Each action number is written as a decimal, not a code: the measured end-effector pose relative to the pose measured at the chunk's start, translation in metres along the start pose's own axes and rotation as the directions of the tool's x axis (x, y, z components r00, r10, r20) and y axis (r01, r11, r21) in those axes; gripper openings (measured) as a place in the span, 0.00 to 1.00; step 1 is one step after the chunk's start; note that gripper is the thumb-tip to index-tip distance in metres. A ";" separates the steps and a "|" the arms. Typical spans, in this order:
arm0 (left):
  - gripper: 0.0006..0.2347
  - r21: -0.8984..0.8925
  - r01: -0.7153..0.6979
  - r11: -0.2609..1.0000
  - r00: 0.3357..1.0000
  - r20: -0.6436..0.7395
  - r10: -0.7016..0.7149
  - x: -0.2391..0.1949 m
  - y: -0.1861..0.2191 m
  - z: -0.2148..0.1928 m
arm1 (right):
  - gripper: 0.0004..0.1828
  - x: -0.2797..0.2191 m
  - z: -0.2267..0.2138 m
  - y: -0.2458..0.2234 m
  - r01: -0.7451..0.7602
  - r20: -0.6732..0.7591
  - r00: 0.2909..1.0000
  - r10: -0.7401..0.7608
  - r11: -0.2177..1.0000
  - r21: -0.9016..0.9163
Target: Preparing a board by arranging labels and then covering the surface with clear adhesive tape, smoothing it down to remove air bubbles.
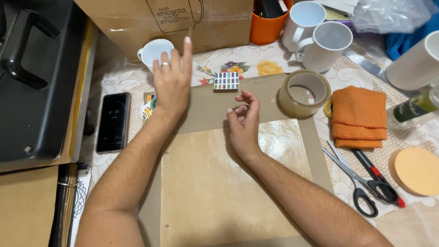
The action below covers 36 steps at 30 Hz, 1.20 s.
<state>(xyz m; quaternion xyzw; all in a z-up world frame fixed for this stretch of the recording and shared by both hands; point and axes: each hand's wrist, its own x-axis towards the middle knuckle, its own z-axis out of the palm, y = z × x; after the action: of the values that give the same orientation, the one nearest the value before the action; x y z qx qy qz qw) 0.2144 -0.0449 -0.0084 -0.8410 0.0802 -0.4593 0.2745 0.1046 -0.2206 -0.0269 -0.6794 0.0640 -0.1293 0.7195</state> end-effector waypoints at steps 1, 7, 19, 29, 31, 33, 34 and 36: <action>0.25 -0.152 -0.061 0.986 0.997 -0.046 0.054 -0.001 0.002 -0.015 | 0.26 0.001 0.001 0.001 0.022 -0.008 1.000 -0.022 1.000 0.002; 0.31 -0.703 -0.060 0.708 0.976 0.106 0.188 -0.033 0.003 -0.112 | 0.27 -0.003 -0.001 0.004 0.196 0.015 0.981 -0.196 0.980 -0.032; 0.60 -0.906 0.371 0.205 0.649 0.411 0.640 -0.130 -0.039 -0.182 | 0.29 0.054 -0.145 -0.093 0.555 0.511 0.828 -0.231 0.199 -0.808; 0.36 -0.839 0.496 -0.225 0.858 0.433 0.276 -0.027 -0.067 -0.219 | 0.11 0.045 -0.188 -0.065 0.833 0.659 0.532 -0.532 0.187 -0.521; 0.32 -0.832 0.483 -0.273 0.876 0.457 0.157 -0.002 -0.079 -0.239 | 0.07 0.018 -0.170 -0.107 0.900 0.688 0.380 -0.619 0.076 -0.428; 0.29 -0.827 0.462 -0.320 0.879 0.474 0.044 0.012 -0.087 -0.250 | 0.02 -0.002 -0.155 -0.132 0.940 0.692 0.221 -0.687 -0.039 -0.339; 0.27 -0.867 0.337 -0.368 0.927 0.374 -0.034 0.014 -0.088 -0.251 | 0.06 -0.007 -0.150 -0.135 0.960 0.691 0.060 -0.720 -0.147 -0.237; 0.24 -0.889 0.199 -0.412 0.955 0.269 -0.120 0.014 -0.083 -0.253 | 0.12 -0.021 -0.148 -0.146 0.955 0.678 -0.105 -0.728 -0.264 -0.136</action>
<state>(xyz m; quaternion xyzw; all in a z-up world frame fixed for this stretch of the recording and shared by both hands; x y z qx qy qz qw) 0.0054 -0.0793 0.1541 -0.7051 0.2930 -0.2029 -0.6130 0.0300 -0.3630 0.1067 -0.7013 -0.5351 -0.4576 0.1118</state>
